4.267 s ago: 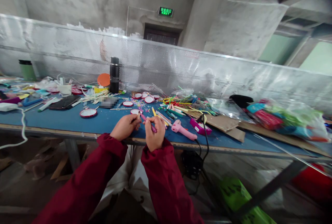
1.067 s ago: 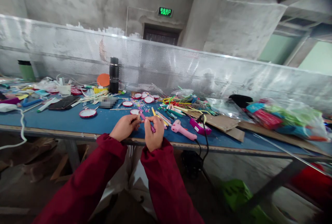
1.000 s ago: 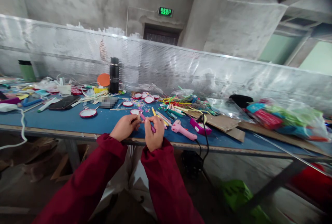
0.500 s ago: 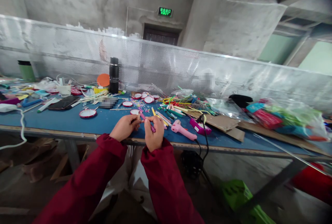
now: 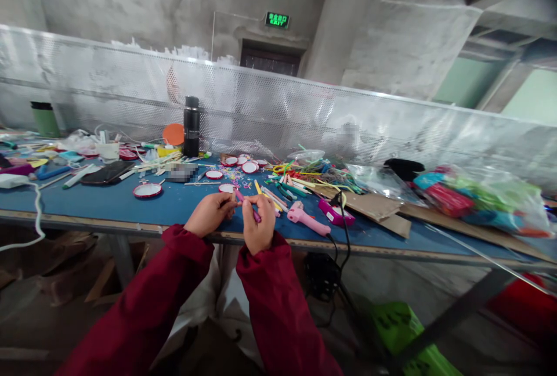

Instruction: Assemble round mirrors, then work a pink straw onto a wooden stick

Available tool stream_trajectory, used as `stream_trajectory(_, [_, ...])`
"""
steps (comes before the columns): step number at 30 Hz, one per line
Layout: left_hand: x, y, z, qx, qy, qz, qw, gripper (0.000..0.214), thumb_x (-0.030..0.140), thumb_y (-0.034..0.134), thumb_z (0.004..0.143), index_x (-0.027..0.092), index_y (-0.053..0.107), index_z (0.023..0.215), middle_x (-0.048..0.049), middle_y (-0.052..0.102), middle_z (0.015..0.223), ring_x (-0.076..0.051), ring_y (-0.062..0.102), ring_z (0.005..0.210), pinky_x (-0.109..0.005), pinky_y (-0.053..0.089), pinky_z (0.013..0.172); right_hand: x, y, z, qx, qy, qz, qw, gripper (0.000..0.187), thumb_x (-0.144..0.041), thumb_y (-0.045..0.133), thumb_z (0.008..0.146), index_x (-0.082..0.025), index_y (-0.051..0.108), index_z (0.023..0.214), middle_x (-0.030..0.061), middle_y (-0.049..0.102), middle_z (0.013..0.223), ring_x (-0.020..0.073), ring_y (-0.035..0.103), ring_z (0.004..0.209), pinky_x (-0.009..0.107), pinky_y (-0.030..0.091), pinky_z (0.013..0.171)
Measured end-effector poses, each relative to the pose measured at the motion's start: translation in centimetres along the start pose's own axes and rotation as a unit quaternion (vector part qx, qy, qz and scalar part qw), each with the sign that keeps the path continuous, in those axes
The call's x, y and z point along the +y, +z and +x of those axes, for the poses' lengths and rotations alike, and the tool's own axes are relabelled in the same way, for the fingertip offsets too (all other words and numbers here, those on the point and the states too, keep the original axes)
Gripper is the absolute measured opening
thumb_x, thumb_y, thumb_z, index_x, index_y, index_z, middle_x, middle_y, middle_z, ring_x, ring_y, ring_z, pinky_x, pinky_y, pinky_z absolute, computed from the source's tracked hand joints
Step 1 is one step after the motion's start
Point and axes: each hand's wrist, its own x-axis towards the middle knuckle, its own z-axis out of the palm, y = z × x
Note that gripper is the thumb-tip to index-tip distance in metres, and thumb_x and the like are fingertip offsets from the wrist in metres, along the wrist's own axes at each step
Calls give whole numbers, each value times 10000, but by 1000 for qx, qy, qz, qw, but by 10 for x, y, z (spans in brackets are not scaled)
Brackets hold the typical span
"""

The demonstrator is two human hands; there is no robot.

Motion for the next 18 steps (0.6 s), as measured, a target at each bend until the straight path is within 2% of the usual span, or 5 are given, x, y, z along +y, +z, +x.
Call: stream_trajectory(18, [3, -2, 0, -2, 8, 17, 1000, 343, 401, 490, 923, 186, 530, 658, 12, 590, 620, -126, 525, 591, -239, 386, 601, 1, 0, 0, 2, -2, -5, 1000, 138, -242, 523, 935, -221, 590, 816, 3, 692, 806, 171, 595, 807, 348, 403, 864])
